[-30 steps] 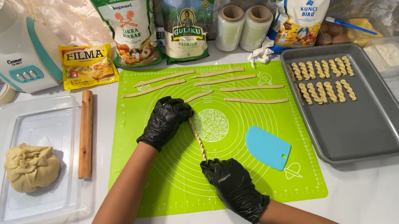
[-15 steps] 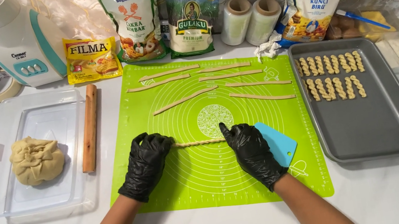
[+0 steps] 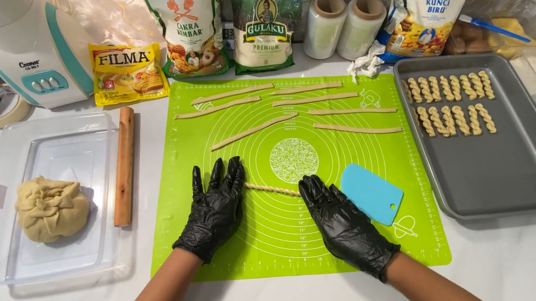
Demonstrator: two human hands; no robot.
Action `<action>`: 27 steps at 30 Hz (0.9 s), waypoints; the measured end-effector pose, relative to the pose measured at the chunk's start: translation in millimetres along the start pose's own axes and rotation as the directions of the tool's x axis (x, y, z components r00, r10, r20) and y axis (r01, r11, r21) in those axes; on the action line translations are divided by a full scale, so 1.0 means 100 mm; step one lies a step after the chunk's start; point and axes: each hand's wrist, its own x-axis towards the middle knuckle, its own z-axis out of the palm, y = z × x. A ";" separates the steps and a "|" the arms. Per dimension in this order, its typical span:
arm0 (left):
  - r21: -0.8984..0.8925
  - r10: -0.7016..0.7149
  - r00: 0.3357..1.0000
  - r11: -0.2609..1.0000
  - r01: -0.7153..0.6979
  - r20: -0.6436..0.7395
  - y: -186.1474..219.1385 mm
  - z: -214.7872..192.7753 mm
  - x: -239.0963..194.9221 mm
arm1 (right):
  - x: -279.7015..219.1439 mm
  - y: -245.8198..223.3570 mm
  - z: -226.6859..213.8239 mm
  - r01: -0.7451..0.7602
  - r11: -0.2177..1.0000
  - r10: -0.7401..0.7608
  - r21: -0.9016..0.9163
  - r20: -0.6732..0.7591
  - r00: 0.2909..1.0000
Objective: Shaping pre-cut dough strips into twisted pastries and placing them on a baking tray.
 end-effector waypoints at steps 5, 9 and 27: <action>-0.039 0.024 1.000 0.999 -0.024 0.010 -0.09 0.14 0.16 | -0.10 -0.12 0.01 -0.040 0.999 0.040 -0.002 -0.067 0.997; -0.060 0.045 0.992 0.997 -0.052 -0.122 -0.19 0.35 0.23 | -0.13 -0.04 0.13 0.000 1.000 -0.004 -0.016 -0.197 0.980; -0.220 -0.038 0.990 0.975 0.008 -0.134 -0.05 0.15 0.16 | -0.11 -0.30 -0.21 -0.082 0.997 0.082 0.013 -0.034 0.996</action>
